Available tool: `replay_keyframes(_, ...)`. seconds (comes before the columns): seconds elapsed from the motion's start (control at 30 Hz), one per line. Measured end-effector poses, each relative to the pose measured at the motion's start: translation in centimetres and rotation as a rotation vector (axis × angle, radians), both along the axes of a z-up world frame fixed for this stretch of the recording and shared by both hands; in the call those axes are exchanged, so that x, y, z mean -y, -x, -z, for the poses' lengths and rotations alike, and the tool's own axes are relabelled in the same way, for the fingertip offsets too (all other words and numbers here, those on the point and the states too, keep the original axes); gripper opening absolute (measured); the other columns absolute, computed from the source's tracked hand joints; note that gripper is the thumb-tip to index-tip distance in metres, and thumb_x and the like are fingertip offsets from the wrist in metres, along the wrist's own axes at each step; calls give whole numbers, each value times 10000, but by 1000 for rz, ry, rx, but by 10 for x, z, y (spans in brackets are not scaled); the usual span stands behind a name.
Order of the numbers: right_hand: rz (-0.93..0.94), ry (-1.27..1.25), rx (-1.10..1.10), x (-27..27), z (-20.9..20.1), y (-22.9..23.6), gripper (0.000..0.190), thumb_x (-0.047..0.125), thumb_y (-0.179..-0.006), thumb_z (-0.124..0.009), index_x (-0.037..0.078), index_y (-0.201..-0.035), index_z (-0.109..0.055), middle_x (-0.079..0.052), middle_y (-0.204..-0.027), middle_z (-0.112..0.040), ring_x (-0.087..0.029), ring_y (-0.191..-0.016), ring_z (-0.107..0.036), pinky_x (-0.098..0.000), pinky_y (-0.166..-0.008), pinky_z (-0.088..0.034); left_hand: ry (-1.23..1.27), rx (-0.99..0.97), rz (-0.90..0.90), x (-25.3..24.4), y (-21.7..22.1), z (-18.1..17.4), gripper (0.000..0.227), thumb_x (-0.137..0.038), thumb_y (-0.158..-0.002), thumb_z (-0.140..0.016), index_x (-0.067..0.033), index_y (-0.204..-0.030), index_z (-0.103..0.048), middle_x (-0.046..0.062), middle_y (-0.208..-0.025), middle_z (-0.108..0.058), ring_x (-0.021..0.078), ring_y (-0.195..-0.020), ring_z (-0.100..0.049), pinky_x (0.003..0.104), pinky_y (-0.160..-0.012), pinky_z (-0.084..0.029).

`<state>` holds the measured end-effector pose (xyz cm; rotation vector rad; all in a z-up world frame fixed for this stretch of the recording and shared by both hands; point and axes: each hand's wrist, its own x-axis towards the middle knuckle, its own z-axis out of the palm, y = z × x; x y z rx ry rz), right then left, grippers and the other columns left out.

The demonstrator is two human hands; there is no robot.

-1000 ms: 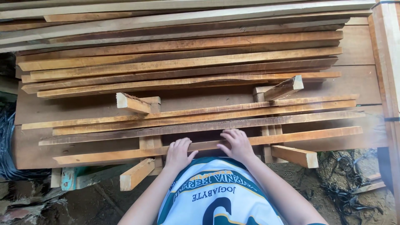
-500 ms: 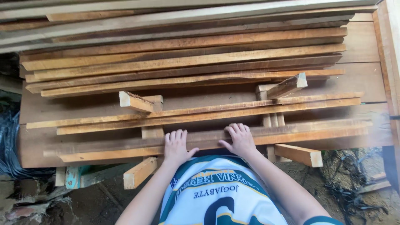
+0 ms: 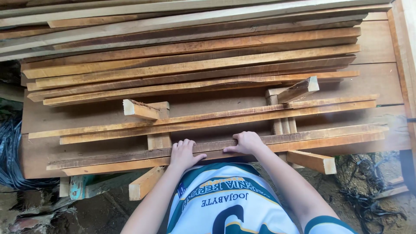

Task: Sorting and arranging thin wooden strips into a wooden support frame.

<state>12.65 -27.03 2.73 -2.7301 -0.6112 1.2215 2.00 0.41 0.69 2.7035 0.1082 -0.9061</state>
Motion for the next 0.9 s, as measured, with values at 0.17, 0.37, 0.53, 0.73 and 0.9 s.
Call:
replay_keyframes(0.17,-2,-68,110,4,3,7,623,776,-747,-664,238,-1061,-688,-43,-968,-753,-303,-1022,-733,-411,-878,-569,24,6,-37,3,-11,-5,720,-653,-725,-799,-174,-1199,-542,28,-1203,-617,256,-1231,-583,478,-1163,-315)
replay_keyframes(0.37,14,-194,217,13,18,19,524,690,-790,-705,252,-1038,-560,-23,-915,-715,-282,-1002,-720,-407,-865,-551,51,-23,-32,4,-13,3,751,-625,-683,-851,-193,-1149,-450,33,-1187,-648,266,-1203,-617,490,-1152,-322)
replay_keyframes(0.53,-42,-409,582,19,34,42,462,613,-839,-712,257,-1103,-581,58,-961,-639,-151,-1022,-630,-319,-922,-471,31,41,29,3,-6,1,852,-644,-688,-832,-196,-1333,-500,2,-1278,-570,238,-1256,-540,447,-1112,-361)
replay_keyframes(0.73,20,-376,558,14,20,40,498,622,-868,-686,220,-1158,-635,28,-1014,-665,-177,-1046,-630,-351,-983,-442,57,154,70,7,14,-10,701,-599,-862,-708,-162,-1380,-526,30,-1302,-569,222,-1295,-529,403,-1110,-345)
replay_keyframes(0.9,-10,-16,5,-12,-20,5,762,849,-808,-535,186,-1119,-746,-99,-1021,-773,-311,-1052,-734,-425,-914,-565,25,145,98,7,14,-3,868,-717,-732,-747,-159,-1350,-503,26,-1247,-573,233,-1243,-548,410,-1078,-356)
